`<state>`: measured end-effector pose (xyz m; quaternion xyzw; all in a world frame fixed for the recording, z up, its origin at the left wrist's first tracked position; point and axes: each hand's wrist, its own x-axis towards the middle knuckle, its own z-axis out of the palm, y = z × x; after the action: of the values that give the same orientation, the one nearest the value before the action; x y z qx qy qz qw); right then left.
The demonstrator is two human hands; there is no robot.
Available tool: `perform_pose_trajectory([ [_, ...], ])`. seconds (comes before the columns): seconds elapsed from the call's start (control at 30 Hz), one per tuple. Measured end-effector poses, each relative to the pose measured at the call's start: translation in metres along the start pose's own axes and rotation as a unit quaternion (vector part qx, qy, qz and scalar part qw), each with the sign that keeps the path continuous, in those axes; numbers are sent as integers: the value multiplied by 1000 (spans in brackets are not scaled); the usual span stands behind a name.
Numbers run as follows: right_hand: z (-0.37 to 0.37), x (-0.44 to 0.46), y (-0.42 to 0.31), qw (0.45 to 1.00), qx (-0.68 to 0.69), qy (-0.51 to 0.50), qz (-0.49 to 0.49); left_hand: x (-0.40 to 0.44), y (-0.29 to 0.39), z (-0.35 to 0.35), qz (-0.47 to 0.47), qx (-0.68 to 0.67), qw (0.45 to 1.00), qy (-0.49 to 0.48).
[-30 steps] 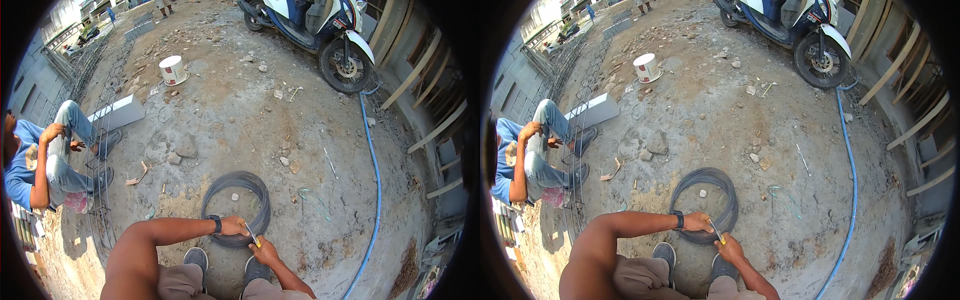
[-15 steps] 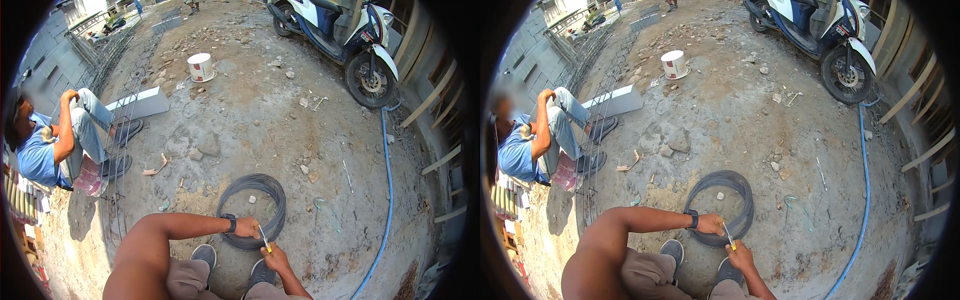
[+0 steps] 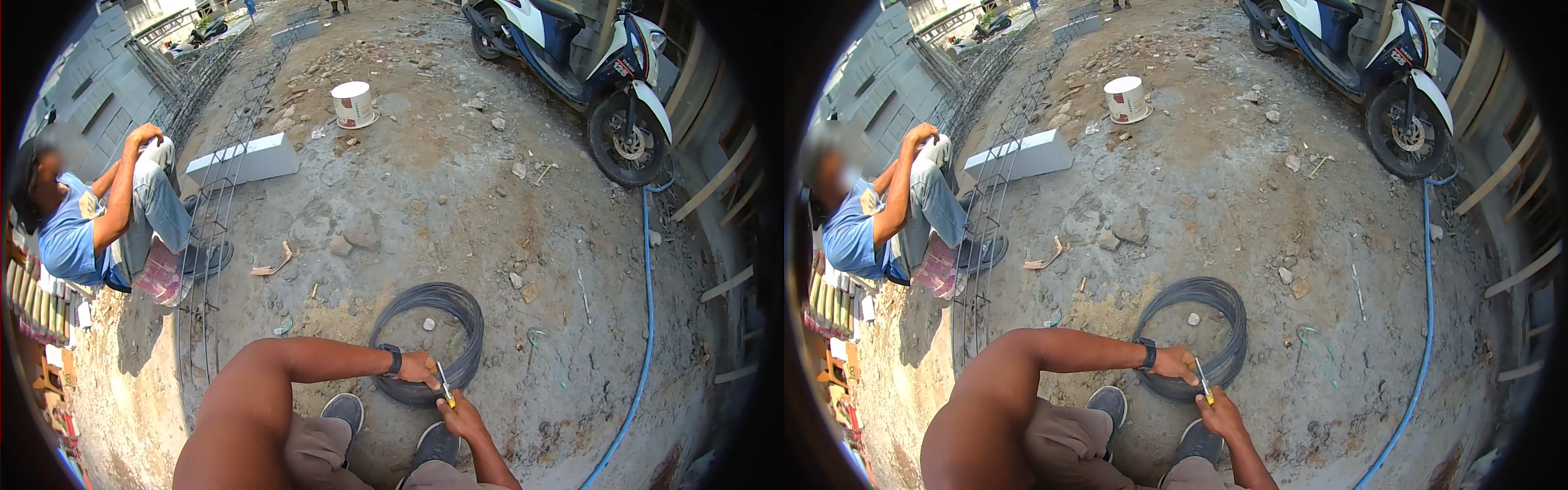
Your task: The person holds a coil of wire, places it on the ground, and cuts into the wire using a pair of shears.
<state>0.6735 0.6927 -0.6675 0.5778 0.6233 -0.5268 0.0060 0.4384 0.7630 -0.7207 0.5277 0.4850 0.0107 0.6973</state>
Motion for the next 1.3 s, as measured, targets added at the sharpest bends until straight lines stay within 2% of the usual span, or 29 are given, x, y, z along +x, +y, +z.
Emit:
perform_pose_trajectory([
  [0.17,6,0,3,1000,16,-4,16,-3,5,2,-7,13,1000,-8],
  [0.4,18,8,21,999,-8,19,-29,-8,3,0,-5,17,1000,-21],
  [0.67,17,4,21,999,2,28,-34,-19,7,-3,37,-15,999,-10],
  [0.87,4,-5,7,998,-39,-47,31,-13,-3,8,21,-50,998,24],
  [1.1,8,-9,-1,998,-22,-26,59,-9,-6,11,8,-93,995,28],
  [1.3,12,-8,5,998,-18,-25,58,-10,-4,15,-2,-61,996,59],
])
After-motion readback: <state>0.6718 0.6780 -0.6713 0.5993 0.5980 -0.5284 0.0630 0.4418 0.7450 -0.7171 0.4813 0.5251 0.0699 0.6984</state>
